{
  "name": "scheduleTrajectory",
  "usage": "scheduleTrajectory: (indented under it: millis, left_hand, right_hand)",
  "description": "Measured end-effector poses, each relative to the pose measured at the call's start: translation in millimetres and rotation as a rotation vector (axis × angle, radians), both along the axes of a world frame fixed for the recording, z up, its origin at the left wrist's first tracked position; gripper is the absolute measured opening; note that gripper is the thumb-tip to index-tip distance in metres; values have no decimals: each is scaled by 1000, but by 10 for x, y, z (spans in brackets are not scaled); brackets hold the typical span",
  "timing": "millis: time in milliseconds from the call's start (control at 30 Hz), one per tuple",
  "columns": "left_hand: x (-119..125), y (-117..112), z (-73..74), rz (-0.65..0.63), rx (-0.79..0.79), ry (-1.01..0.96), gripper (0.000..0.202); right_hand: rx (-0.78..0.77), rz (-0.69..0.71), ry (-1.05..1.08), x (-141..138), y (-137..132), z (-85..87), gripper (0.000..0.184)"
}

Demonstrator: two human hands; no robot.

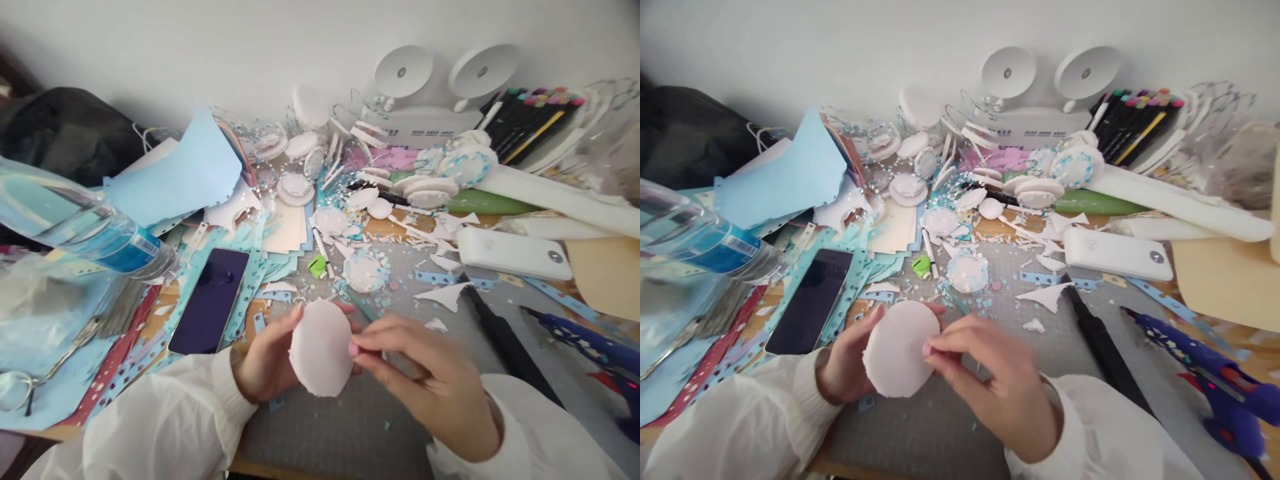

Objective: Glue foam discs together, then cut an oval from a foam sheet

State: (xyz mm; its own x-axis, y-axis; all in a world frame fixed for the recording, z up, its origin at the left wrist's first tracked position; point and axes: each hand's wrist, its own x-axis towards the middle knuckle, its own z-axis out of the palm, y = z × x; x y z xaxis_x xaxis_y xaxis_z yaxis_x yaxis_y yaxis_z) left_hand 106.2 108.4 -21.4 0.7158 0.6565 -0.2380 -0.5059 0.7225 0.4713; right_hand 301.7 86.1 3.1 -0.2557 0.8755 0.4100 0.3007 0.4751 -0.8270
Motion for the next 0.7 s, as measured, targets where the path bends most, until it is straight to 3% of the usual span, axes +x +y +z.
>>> scheduleTrajectory:
  millis: [400, 700]
  left_hand:
    - [-17, -24, 0, -30, 80, 68, 54]
    - [-9, -31, -8, -13, 51, 85, 59]
  right_hand:
    - [63, 52, -87, -54, -69, -63, 15]
    - [104, 69, -171, -28, -84, -59, 11]
